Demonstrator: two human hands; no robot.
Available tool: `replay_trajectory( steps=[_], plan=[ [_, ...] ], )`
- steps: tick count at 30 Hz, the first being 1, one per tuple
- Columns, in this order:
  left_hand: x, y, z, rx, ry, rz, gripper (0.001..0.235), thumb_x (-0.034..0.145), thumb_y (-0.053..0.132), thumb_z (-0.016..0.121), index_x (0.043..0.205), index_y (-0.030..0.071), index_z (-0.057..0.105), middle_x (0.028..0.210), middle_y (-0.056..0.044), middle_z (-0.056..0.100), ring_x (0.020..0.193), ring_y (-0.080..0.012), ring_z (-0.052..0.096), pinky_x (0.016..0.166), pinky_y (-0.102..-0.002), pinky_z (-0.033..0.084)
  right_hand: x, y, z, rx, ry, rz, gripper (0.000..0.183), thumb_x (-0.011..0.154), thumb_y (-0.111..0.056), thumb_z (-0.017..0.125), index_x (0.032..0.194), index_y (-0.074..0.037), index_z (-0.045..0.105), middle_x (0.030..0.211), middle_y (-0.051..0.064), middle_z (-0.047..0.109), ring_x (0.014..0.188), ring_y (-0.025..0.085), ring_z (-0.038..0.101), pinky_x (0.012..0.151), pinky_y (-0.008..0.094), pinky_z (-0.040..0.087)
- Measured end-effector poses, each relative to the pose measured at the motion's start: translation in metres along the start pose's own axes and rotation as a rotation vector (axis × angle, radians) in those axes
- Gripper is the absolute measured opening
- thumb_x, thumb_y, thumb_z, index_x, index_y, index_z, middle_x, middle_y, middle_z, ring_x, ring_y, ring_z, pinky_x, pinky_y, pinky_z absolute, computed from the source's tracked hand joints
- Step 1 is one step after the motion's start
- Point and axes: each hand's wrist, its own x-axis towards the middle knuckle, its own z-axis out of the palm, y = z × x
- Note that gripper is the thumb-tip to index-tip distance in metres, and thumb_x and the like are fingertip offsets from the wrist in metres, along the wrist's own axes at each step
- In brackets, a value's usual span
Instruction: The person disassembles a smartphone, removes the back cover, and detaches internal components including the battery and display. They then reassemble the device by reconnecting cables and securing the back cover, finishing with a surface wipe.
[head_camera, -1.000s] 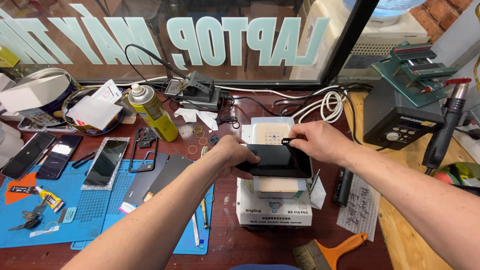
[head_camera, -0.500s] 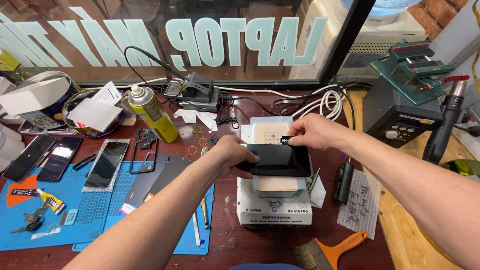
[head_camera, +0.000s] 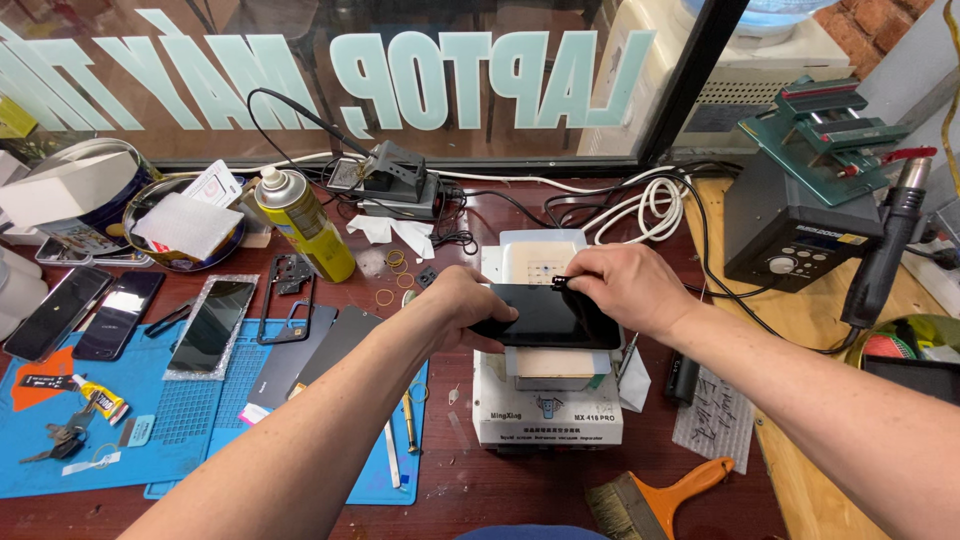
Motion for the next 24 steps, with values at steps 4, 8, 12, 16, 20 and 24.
replay_trajectory(
  steps=[4, 8, 12, 16, 20, 24],
  plan=[
    [0.003, -0.001, 0.000, 0.004, -0.011, 0.001, 0.039, 0.079, -0.001, 0.079, 0.115, -0.006, 0.065, 0.112, -0.020, 0.068, 0.095, -0.0328, 0.073, 0.064, -0.042, 0.065, 0.027, 0.015, -0.006, 0.016, -0.257, 0.166, 0.021, 0.081, -0.024, 0.077, 0.099, -0.013, 0.079, 0.085, 0.008, 0.078, 0.080, 0.023, 0.076, 0.076, 0.035, 0.057],
    [0.005, -0.004, -0.002, -0.005, -0.015, 0.009, 0.040, 0.079, -0.001, 0.080, 0.115, -0.006, 0.065, 0.112, -0.020, 0.069, 0.094, -0.0321, 0.073, 0.063, -0.042, 0.065, 0.048, 0.023, -0.004, 0.027, -0.406, 0.200, 0.022, 0.079, -0.026, 0.080, 0.096, -0.012, 0.081, 0.082, 0.007, 0.080, 0.078, 0.021, 0.076, 0.074, 0.034, 0.058],
    [0.004, -0.003, -0.002, -0.008, -0.021, 0.015, 0.045, 0.079, 0.000, 0.080, 0.119, -0.005, 0.061, 0.113, -0.021, 0.068, 0.096, -0.0329, 0.073, 0.064, -0.042, 0.065, 0.039, 0.020, -0.003, 0.028, -0.345, 0.218, 0.022, 0.080, -0.025, 0.079, 0.098, -0.012, 0.080, 0.083, 0.004, 0.079, 0.077, 0.018, 0.075, 0.075, 0.034, 0.058],
    [-0.001, -0.004, -0.003, 0.008, -0.007, 0.020, 0.050, 0.076, 0.001, 0.081, 0.122, -0.004, 0.060, 0.113, -0.021, 0.069, 0.096, -0.0339, 0.074, 0.060, -0.042, 0.064, 0.020, 0.006, -0.003, 0.069, -0.236, 0.250, 0.023, 0.082, -0.024, 0.076, 0.102, -0.012, 0.077, 0.082, 0.006, 0.078, 0.076, 0.018, 0.075, 0.075, 0.034, 0.058],
    [-0.004, -0.005, -0.005, -0.007, 0.002, 0.037, 0.055, 0.077, 0.000, 0.081, 0.125, -0.002, 0.056, 0.114, -0.021, 0.068, 0.098, -0.0343, 0.073, 0.060, -0.041, 0.064, 0.013, -0.005, -0.006, 0.075, -0.181, 0.282, 0.024, 0.083, -0.024, 0.075, 0.104, -0.012, 0.077, 0.082, 0.008, 0.077, 0.075, 0.020, 0.075, 0.075, 0.033, 0.058],
    [-0.001, -0.006, -0.004, -0.006, -0.011, 0.045, 0.051, 0.078, 0.001, 0.081, 0.123, -0.004, 0.059, 0.113, -0.020, 0.069, 0.096, -0.0334, 0.074, 0.059, -0.041, 0.064, 0.010, -0.011, -0.007, 0.055, -0.113, 0.254, 0.020, 0.083, -0.022, 0.075, 0.099, -0.010, 0.079, 0.085, 0.008, 0.078, 0.078, 0.022, 0.075, 0.076, 0.035, 0.058]
  ],
)
